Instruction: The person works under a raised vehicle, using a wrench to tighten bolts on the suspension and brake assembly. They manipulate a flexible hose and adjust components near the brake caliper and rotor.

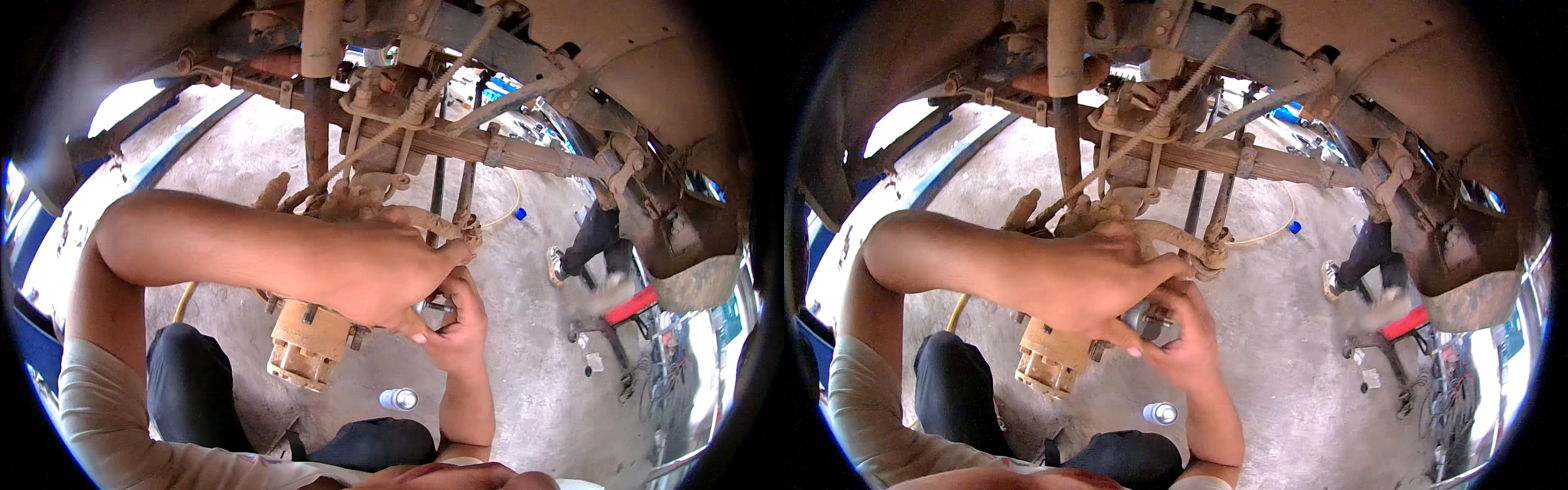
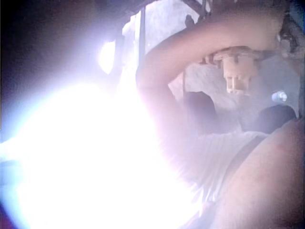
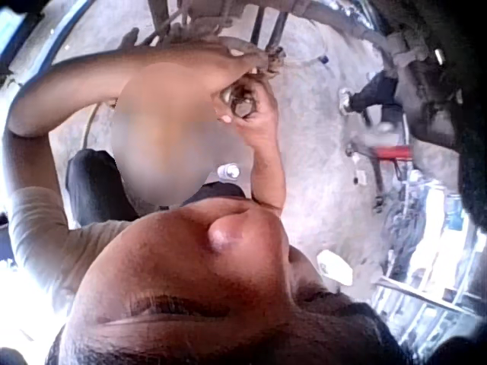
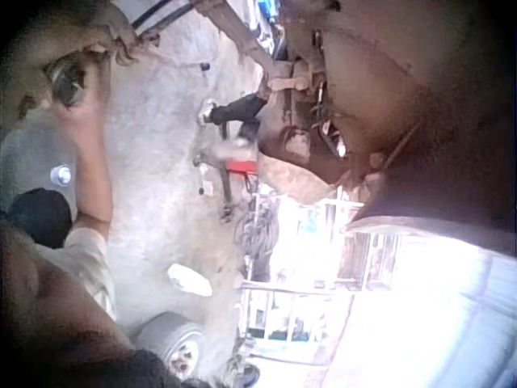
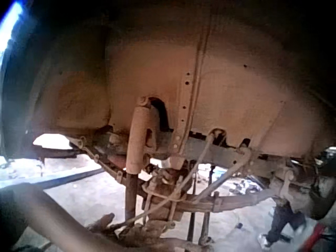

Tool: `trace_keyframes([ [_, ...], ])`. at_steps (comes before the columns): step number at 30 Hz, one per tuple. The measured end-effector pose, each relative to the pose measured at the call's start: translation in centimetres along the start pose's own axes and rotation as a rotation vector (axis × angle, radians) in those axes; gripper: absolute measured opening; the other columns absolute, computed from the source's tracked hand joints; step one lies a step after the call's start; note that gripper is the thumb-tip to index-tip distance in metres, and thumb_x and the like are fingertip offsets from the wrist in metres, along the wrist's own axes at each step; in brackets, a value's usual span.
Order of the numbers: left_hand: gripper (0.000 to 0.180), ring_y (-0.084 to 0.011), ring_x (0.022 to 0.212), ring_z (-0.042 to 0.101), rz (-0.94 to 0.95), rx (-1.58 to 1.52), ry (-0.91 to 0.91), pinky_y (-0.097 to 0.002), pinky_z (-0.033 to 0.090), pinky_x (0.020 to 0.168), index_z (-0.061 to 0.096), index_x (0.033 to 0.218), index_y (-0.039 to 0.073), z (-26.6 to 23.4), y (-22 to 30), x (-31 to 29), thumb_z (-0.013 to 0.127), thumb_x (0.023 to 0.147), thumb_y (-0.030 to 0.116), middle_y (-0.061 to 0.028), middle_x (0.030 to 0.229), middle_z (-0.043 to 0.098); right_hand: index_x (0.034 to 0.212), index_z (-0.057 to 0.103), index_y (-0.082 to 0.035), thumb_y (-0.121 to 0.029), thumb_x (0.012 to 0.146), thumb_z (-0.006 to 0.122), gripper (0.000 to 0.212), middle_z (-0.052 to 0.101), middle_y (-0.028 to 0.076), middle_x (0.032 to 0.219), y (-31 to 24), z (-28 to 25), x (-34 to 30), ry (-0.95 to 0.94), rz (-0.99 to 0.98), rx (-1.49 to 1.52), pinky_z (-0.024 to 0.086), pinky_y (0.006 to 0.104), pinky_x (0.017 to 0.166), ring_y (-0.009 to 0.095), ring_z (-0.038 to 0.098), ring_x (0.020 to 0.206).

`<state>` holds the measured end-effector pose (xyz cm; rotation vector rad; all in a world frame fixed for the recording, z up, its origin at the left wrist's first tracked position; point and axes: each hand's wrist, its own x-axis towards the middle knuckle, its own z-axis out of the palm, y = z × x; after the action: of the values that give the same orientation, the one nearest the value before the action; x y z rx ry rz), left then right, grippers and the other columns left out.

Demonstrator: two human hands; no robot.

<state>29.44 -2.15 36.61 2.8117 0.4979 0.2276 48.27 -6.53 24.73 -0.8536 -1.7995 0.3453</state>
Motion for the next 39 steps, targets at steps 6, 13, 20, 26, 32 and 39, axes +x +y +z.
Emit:
trace_keyframes([
  [6,0.079,-0.0311,0.089,0.066,-0.281,0.052,0.534,-0.0406,0.053,0.078,0.048,0.124,-0.005,-4.5,-4.3,3.2,0.069,0.081,0.057,-0.0229,0.101,0.063,0.108,0.058,-0.001,-0.031,0.059,0.093,0.067,0.055,0.010,0.109,1.9,-1.8,-2.4,0.248,0.071,0.287,0.052,0.0302,0.078,0.019,0.061,0.094],
  [13,0.065,-0.0351,0.085,0.067,-0.635,0.396,0.562,-0.0462,0.053,0.078,0.056,0.113,0.001,-2.1,-17.4,5.0,0.064,0.083,0.058,-0.0183,0.085,0.067,0.104,0.055,0.002,-0.058,0.060,0.086,0.081,0.056,0.008,0.105,3.9,-2.2,-3.0,0.311,0.195,0.419,0.047,0.0287,0.084,0.015,0.057,0.098],
  [20,0.041,-0.0357,0.079,0.068,-0.549,0.722,0.543,-0.0490,0.055,0.068,0.061,0.104,0.005,-4.1,-16.0,3.8,0.065,0.083,0.041,-0.0190,0.078,0.067,0.120,0.049,0.006,-0.053,0.080,0.073,0.075,0.057,0.012,0.113,5.3,-3.5,0.0,0.375,0.148,0.464,0.043,0.0363,0.097,0.021,0.056,0.106],
  [26,0.058,-0.0334,0.106,0.060,-0.388,0.909,0.696,-0.0482,0.046,0.091,0.050,0.130,0.013,-4.7,-18.2,0.7,0.069,0.079,0.032,-0.0179,0.118,0.057,0.111,0.056,0.001,-0.038,0.084,0.073,0.050,0.059,0.005,0.098,3.2,-2.7,8.2,0.339,0.288,0.436,0.045,0.0289,0.079,0.014,0.055,0.086],
  [32,0.046,-0.0272,0.112,0.056,-0.234,0.924,0.554,-0.0446,0.040,0.098,0.060,0.126,0.026,-5.4,-20.5,0.7,0.066,0.081,0.031,-0.0109,0.129,0.052,0.105,0.061,0.003,-0.036,0.081,0.076,0.047,0.066,0.012,0.094,3.7,-0.9,17.1,0.256,0.053,-0.308,0.049,0.0348,0.081,0.022,0.061,0.085],
  [39,0.036,-0.0258,0.102,0.061,-0.053,1.017,0.539,-0.0424,0.046,0.090,0.062,0.116,0.023,-6.5,-23.2,0.1,0.057,0.083,0.039,-0.0112,0.099,0.064,0.096,0.067,0.001,-0.039,0.078,0.075,0.044,0.066,0.024,0.091,5.9,0.6,24.3,0.010,-0.054,-1.066,0.050,0.0468,0.080,0.040,0.063,0.089],
])
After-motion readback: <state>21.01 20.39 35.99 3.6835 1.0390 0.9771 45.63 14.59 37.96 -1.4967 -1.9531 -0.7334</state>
